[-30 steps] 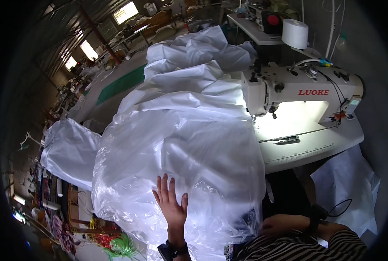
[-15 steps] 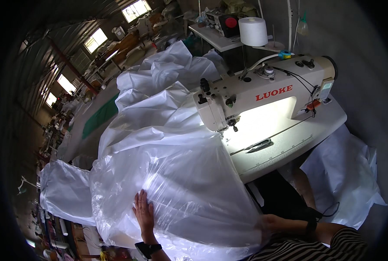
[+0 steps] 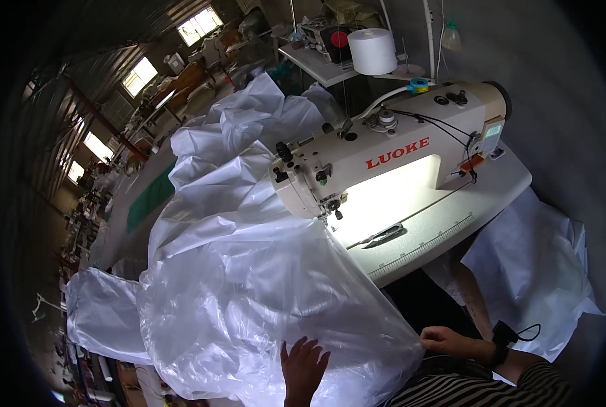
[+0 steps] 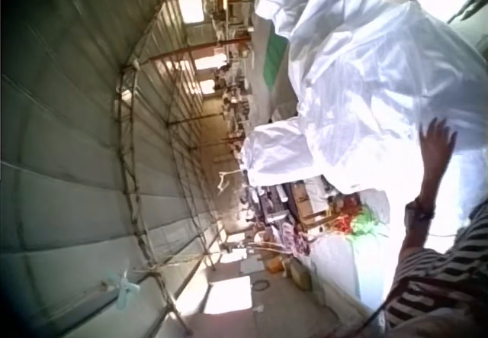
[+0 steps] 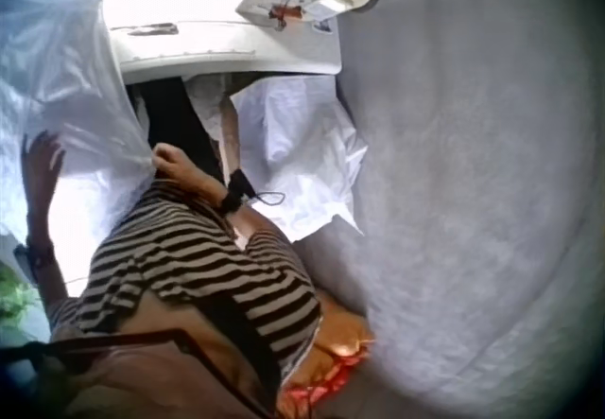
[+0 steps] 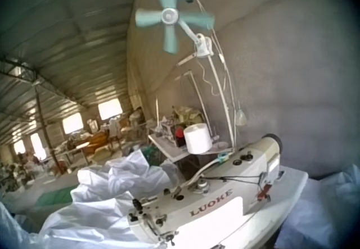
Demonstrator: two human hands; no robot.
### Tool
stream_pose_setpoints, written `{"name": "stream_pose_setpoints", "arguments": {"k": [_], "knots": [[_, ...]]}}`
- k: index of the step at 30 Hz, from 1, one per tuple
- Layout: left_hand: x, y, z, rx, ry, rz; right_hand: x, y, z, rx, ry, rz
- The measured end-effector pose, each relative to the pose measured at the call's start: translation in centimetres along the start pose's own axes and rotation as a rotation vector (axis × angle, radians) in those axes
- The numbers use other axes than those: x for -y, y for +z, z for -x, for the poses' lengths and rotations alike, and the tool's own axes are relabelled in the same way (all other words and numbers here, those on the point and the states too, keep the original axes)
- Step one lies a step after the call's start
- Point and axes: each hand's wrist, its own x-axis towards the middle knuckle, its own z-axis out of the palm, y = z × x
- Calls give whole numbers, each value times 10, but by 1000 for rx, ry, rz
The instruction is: The recorder is sewing large white plastic or fabric bags using an industrial sewing machine.
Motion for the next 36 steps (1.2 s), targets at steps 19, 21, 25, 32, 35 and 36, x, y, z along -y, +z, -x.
{"name": "stream_pose_setpoints", "arguments": {"k": [19,21,25,32,35,36], "knots": [[-101,3,-33,-372,241,616,36,40,-66,-469,-722,847],[-67,4,-69,-571,84,517,37,42,-62,-475,-715,885],[-41,12,-118,-417,137,214,43,45,-59,-418,-700,983],[-34,17,-117,-217,270,-16,51,65,-62,-401,-614,1542],[-20,22,-115,-292,354,121,52,75,-67,-435,-639,1566],[-16,24,-115,-390,364,248,53,76,-69,-419,-600,1543]]}}
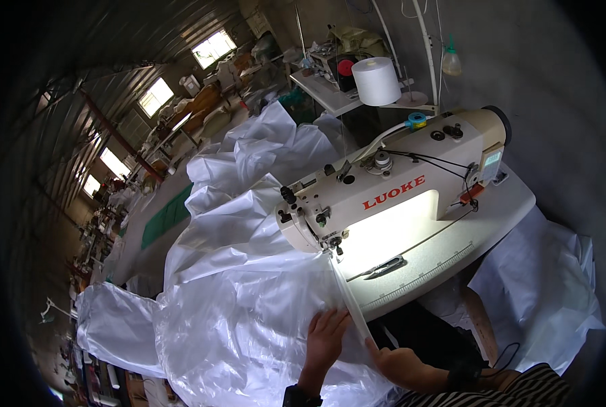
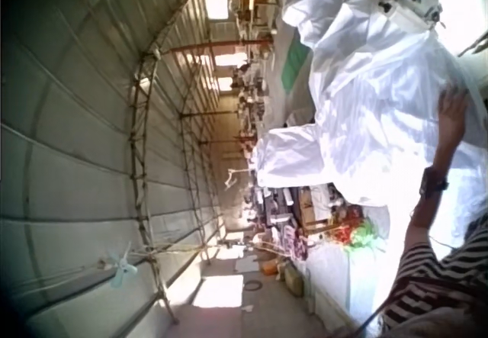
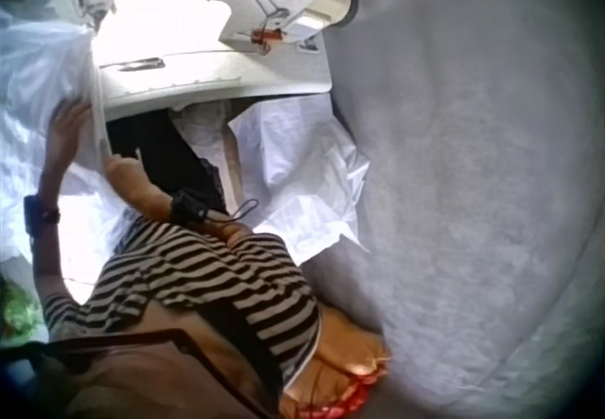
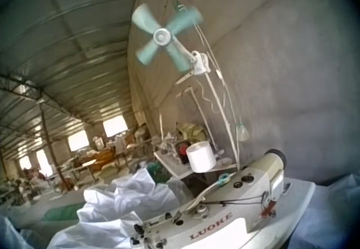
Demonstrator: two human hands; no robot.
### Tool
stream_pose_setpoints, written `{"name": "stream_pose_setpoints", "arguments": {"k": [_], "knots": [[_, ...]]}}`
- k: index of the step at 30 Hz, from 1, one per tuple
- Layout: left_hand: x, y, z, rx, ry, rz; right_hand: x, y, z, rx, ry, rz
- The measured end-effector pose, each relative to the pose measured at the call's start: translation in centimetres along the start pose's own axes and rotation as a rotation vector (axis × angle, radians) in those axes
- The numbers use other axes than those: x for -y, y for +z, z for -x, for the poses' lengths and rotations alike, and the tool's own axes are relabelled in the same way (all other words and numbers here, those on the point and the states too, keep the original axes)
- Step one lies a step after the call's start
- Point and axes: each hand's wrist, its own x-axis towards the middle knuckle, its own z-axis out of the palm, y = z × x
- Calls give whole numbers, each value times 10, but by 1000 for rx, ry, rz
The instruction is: The recorder is sewing large white plastic or fabric bags using an industrial sewing machine.
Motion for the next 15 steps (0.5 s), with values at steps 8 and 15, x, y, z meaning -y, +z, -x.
{"name": "stream_pose_setpoints", "arguments": {"k": [8,15], "knots": [[-13,-5,8,135,-119,-149,-7,4,-43,22,44,200],[27,-14,14,149,-508,-220,-32,2,-113,-22,74,203]]}}
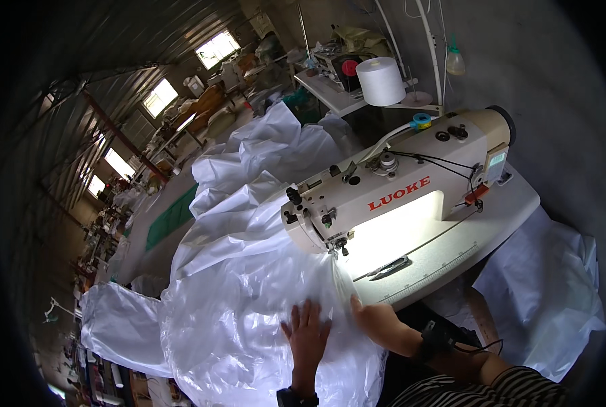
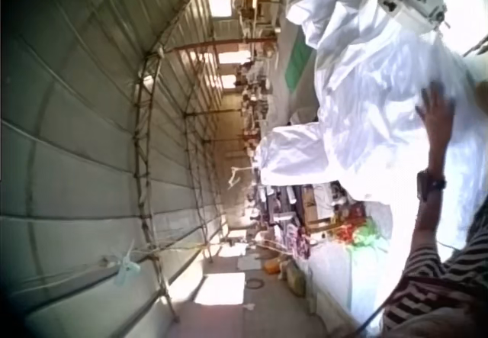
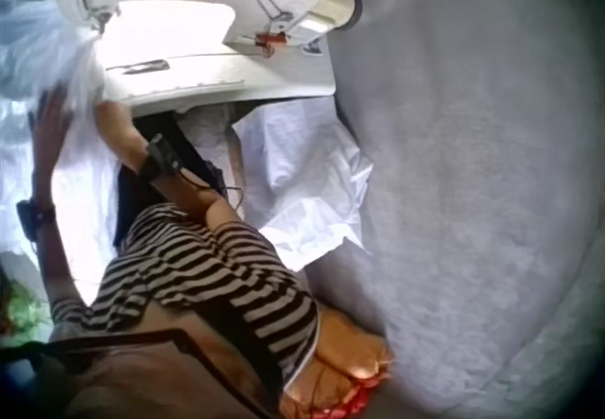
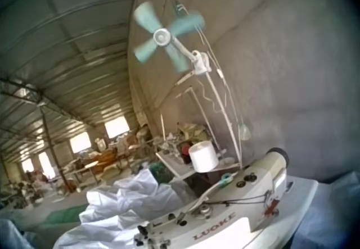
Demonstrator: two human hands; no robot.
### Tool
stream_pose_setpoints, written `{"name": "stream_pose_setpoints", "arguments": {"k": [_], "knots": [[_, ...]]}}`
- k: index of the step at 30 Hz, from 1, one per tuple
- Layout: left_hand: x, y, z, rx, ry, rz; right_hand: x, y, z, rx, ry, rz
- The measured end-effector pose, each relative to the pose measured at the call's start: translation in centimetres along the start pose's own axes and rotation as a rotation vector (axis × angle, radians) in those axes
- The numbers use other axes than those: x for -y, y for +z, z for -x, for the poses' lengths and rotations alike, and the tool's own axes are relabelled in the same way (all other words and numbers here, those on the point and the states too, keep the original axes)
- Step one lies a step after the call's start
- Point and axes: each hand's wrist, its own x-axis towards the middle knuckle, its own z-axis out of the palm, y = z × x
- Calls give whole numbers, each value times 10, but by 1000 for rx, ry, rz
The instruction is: The recorder is sewing large white plastic or fabric bags using an industrial sewing machine.
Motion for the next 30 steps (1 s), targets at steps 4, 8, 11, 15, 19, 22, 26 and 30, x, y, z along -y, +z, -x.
{"name": "stream_pose_setpoints", "arguments": {"k": [4,8,11,15,19,22,26,30], "knots": [[24,11,-39,-58,13,-73,-12,3,-45,-10,-13,66],[35,12,-66,-75,-34,-39,-24,-6,-64,-22,67,-261],[39,11,-72,-56,-47,-62,-29,-10,-23,-146,127,-823],[42,17,-77,-93,-51,-51,-11,21,48,-137,193,-1421],[44,18,-80,-68,-73,-46,21,74,79,-16,271,-1377],[55,13,-79,-66,-46,-33,18,94,84,408,287,-1349],[87,5,-82,-106,17,20,-24,79,140,719,269,-1883],[104,1,-94,-58,65,108,-54,63,176,719,575,-1557]]}}
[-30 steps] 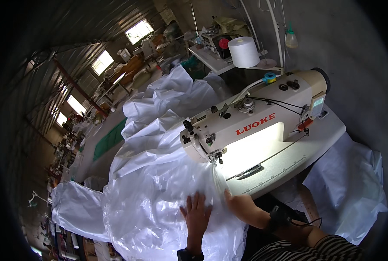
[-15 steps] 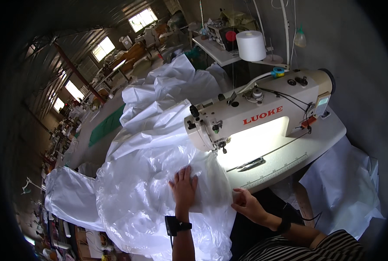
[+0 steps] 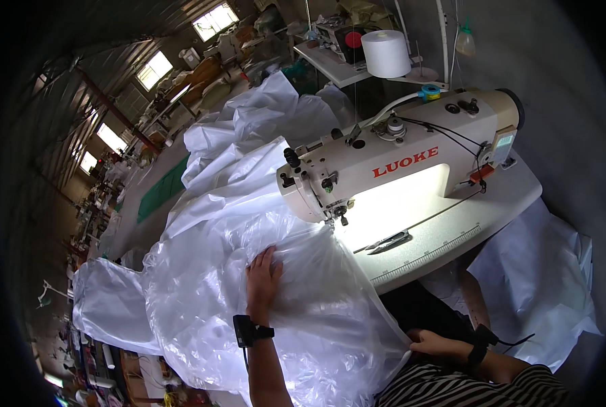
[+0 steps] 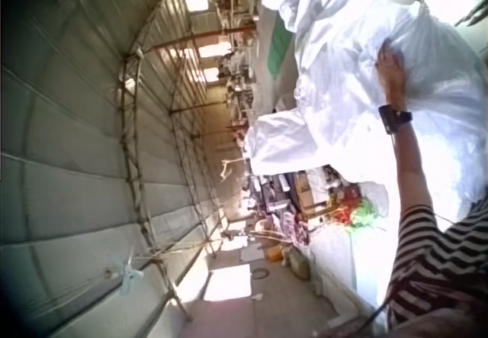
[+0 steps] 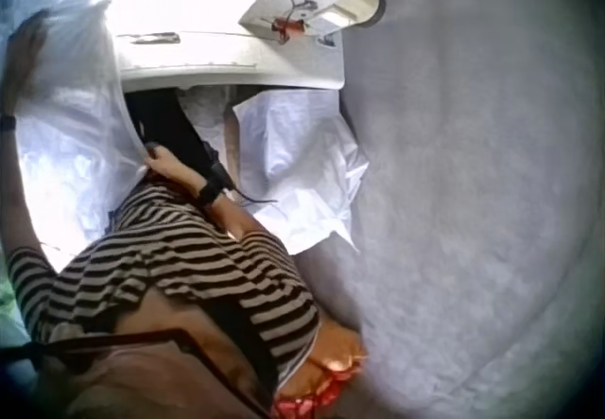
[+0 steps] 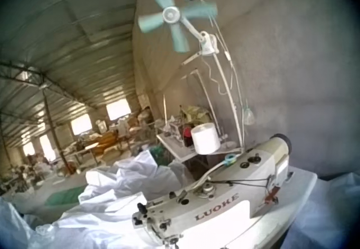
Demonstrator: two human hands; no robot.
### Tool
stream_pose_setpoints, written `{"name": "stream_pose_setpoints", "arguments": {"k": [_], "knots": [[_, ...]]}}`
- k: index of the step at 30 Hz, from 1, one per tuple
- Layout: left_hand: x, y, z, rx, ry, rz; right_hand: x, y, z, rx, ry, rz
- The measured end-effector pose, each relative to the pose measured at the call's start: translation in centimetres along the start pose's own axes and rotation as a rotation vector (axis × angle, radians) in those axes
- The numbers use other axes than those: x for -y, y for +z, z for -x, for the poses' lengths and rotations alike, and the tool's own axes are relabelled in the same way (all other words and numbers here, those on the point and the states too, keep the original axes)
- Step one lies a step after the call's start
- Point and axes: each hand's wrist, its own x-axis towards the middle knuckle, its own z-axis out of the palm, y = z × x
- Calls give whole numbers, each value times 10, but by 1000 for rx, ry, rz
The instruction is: The recorder is sewing large white plastic or fabric bags using an industrial sewing machine.
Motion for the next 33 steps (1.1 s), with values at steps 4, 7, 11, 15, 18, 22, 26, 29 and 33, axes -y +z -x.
{"name": "stream_pose_setpoints", "arguments": {"k": [4,7,11,15,18,22,26,29,33], "knots": [[-53,-12,23,-287,120,-36,15,10,-3,-194,-316,309],[-138,-8,96,-317,161,471,29,19,-8,-470,-390,586],[-217,24,176,-16,96,56,35,19,1,-296,-471,383],[-233,45,207,71,12,124,42,17,10,-247,-496,351],[-248,55,214,109,163,191,57,23,7,-481,-775,432],[-261,56,213,284,525,476,72,27,1,-538,-596,647],[-210,28,184,-139,30,336,66,30,3,-602,-764,944],[-147,12,139,-176,-160,17,62,39,1,-612,-715,1043],[-88,15,95,-64,-164,-197,72,56,-16,-517,-609,1351]]}}
